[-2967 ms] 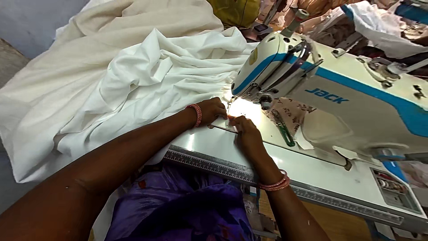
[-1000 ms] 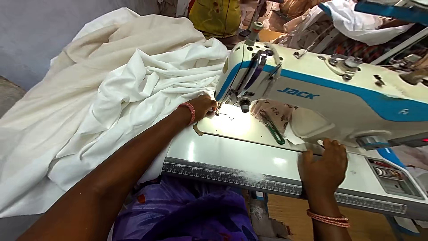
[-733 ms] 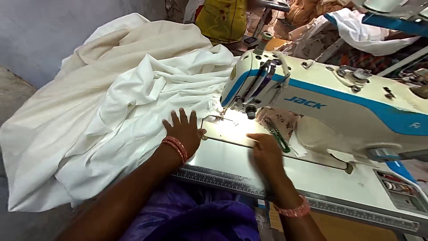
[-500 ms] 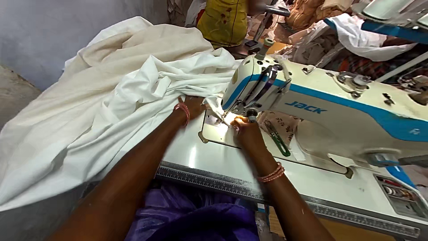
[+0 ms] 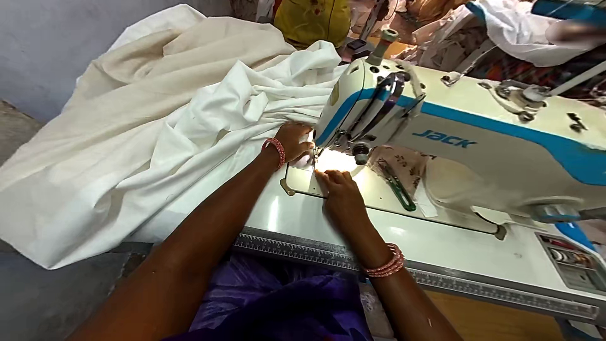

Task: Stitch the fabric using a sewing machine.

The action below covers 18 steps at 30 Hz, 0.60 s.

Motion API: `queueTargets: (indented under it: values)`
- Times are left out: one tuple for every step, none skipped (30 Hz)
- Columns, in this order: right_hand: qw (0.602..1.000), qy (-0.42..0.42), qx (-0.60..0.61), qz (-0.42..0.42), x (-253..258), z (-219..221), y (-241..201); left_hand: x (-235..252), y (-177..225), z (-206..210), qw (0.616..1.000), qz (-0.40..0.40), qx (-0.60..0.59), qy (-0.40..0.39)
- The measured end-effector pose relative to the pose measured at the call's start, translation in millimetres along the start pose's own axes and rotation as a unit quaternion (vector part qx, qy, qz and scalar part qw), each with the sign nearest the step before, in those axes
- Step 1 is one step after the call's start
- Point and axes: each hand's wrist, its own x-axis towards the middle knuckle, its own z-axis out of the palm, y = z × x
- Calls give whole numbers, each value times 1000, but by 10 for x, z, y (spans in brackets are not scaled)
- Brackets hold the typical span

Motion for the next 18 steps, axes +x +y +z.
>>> queueTargets:
  values:
    - [1000,9,-9,-4,-11,4,-5,6,23,-5,1000,-8,7,-4]
    - [1000,17,-17,-8,-20,11,-7,9,50,-12,1000,-19,15,-12]
    - [999,25,-21,-10,-27,18,-8,6,75,-18,999,-27,22,-19]
    - [999,30,-23,-9,-25,22,-12,6,95,-27,999,-32,28,-25]
    - [999,33,-26,-7,-15,21,-18,9,111,-36,998,-35,34,-27]
    - [999,34,-28,-3,-3,21,-20,14,117,-37,998,-37,41,-27]
    - [999,34,-28,1,9,21,-21,19,123,-37,997,-43,48,-32]
    - [999,32,-27,5,22,23,-19,24,130,-36,997,-48,55,-35]
    - [999,31,-26,8,35,25,-15,32,131,-32,996,-54,61,-36]
    - [999,32,-26,10,44,28,-10,41,128,-26,996,-58,65,-34]
    - [999,33,-27,10,50,34,-3,48,135,-27,995,-63,65,-33]
    - [999,34,-28,9,55,37,2,54,146,-31,995,-69,68,-34]
    - [999,31,-28,11,58,35,0,61,157,-35,994,-75,71,-36]
    - [999,29,-30,13,62,34,-3,72,162,-34,993,-81,77,-38]
    - [999,27,-34,15,65,36,-3,86,166,-35,992,-87,82,-42]
    - [999,28,-34,17,71,43,0,93,172,-38,991,-92,84,-43]
    - [999,28,-26,20,77,51,12,97,181,-43,991,-97,84,-41]
    - [999,31,-10,22,76,58,37,99,188,-45,991,-101,83,-37]
